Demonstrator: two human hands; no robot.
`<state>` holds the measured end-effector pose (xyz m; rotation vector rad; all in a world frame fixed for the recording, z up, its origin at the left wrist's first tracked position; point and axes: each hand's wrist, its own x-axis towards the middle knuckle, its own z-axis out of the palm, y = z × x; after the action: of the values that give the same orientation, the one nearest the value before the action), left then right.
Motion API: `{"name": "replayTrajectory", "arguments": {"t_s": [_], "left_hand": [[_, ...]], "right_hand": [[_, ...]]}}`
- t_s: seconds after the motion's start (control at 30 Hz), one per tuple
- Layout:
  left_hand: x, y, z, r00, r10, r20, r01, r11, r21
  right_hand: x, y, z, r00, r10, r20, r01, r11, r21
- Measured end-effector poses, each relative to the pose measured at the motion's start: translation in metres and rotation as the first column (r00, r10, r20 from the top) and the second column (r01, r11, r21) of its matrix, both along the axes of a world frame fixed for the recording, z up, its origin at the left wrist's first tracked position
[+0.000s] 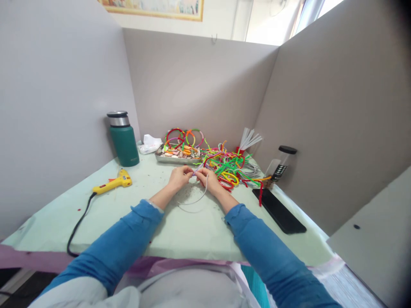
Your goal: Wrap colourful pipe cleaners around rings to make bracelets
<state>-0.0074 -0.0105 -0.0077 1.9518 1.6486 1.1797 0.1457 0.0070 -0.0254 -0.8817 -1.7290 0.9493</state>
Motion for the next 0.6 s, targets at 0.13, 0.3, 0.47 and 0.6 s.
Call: {"name": "replayTrajectory", "arguments": {"t_s": [0.13, 0.3, 0.47, 0.6], "left_hand": [[0.0004, 0.0002, -0.0006, 1.0, 0.012, -0.005, -0.012, 1.0, 0.0], [0.0008, 0.0, -0.0006, 1.0, -0.009, -0.029, 0.009, 1.0, 0.022], [0.0012, -0.0005, -0.0007, 0.997, -0.034, -0.063, 0.037, 0.999, 0.035], [0.0009, 0.0007, -0.002, 0.998, -0.057, -0.041, 0.059, 0.996, 0.062]], "right_hand": [[0.0, 0.0011, -0.0018, 1.0, -0.002, -0.008, 0.002, 1.0, -0.007], [0.0001, 0.0022, -0.0026, 1.0, -0.013, -0.005, 0.013, 1.0, 0.011], [-0.001, 0.0003, 0.0008, 0.999, -0.024, -0.03, 0.024, 0.999, -0.027], [-0.0015, -0.0032, 0.0046, 0.998, -0.039, -0.044, 0.037, 0.999, -0.034]]}}
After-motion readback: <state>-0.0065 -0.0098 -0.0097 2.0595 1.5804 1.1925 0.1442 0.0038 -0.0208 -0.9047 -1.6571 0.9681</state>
